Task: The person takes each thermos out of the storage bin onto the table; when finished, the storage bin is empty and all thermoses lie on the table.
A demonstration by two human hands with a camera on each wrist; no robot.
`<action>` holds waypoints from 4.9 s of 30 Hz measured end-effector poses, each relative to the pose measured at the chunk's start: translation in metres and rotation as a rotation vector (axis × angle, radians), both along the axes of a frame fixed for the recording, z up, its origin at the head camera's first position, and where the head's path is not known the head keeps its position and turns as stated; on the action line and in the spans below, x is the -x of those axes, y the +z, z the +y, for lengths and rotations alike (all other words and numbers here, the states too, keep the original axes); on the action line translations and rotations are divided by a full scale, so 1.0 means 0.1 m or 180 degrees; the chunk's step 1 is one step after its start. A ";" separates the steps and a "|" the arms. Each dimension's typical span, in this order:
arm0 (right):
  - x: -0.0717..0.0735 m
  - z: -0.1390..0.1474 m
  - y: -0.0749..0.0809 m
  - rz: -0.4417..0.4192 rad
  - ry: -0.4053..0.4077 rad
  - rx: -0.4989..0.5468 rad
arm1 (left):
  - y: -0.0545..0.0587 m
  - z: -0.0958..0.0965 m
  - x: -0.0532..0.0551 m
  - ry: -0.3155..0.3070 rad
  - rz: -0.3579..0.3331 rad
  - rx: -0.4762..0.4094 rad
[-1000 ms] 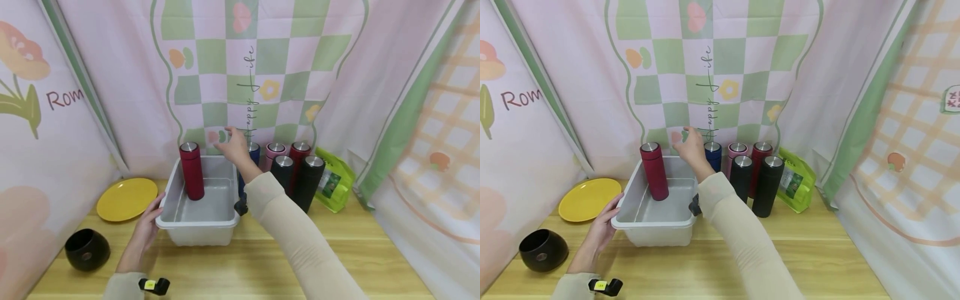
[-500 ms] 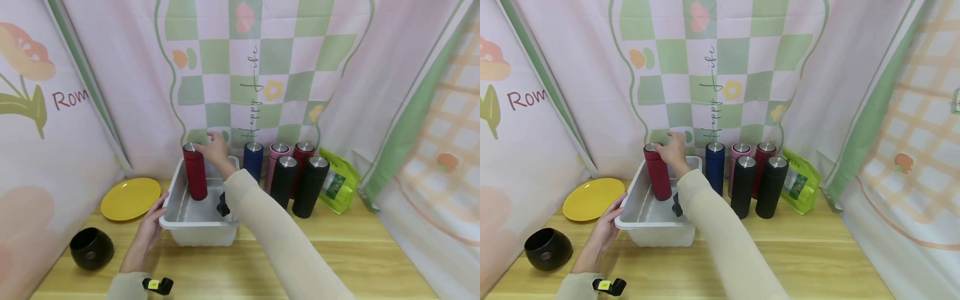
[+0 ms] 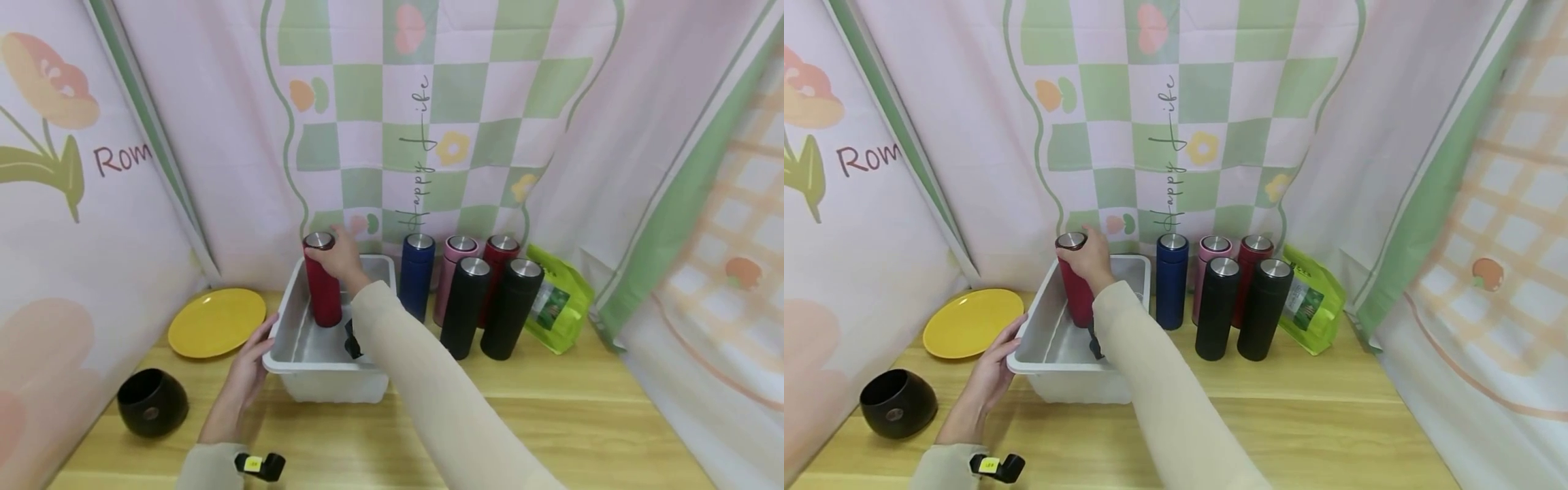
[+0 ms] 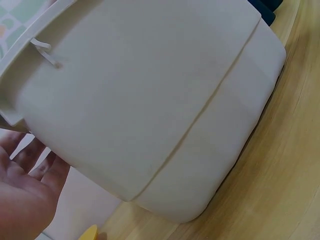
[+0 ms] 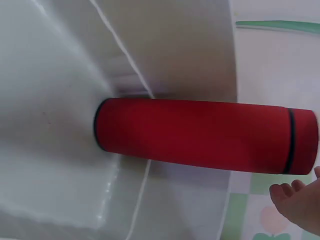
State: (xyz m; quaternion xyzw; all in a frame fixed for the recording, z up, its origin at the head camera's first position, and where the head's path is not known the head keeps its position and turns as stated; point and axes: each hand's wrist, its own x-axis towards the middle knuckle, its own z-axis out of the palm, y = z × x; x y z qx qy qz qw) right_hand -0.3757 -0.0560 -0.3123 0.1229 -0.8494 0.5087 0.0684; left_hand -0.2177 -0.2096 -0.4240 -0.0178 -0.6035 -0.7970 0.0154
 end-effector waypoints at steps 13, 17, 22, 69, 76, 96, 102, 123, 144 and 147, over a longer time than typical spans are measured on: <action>0.03 -0.07 -0.11 0.0103 0.0017 -0.0295 | -0.03 0.01 0.01 0.0008 0.0000 0.0033; 0.03 -0.07 -0.11 0.0118 -0.0064 -0.0312 | -0.03 -0.01 0.01 0.0007 0.0007 0.0035; 0.03 -0.06 -0.11 0.0145 -0.0089 -0.0269 | -0.02 -0.01 0.01 0.0026 -0.0004 0.0024; -0.46 0.87 1.23 -0.0144 0.0124 0.0754 | -0.05 -0.01 0.00 0.0034 0.0117 -0.0015; -0.56 1.14 1.39 -0.0112 0.0245 0.1003 | -0.03 -0.01 -0.02 0.0035 0.0094 -0.0008; -0.79 1.81 1.32 -0.0247 -0.0145 0.0518 | -0.01 -0.02 -0.04 0.0013 0.0077 -0.0071; -0.81 1.86 1.10 -0.0174 -0.0226 0.0228 | 0.01 -0.03 -0.04 0.0012 0.0053 -0.0042; -0.73 1.77 0.34 -0.0329 -0.0480 -0.0222 | 0.01 -0.02 -0.04 -0.0003 0.0045 -0.0044; -0.60 1.75 -0.03 -0.0323 -0.0650 -0.0249 | -0.01 0.00 -0.04 0.0005 0.0008 -0.0055; -0.60 1.72 -0.04 -0.0245 -0.0638 -0.0260 | 0.00 0.00 -0.04 0.0001 -0.0008 -0.0064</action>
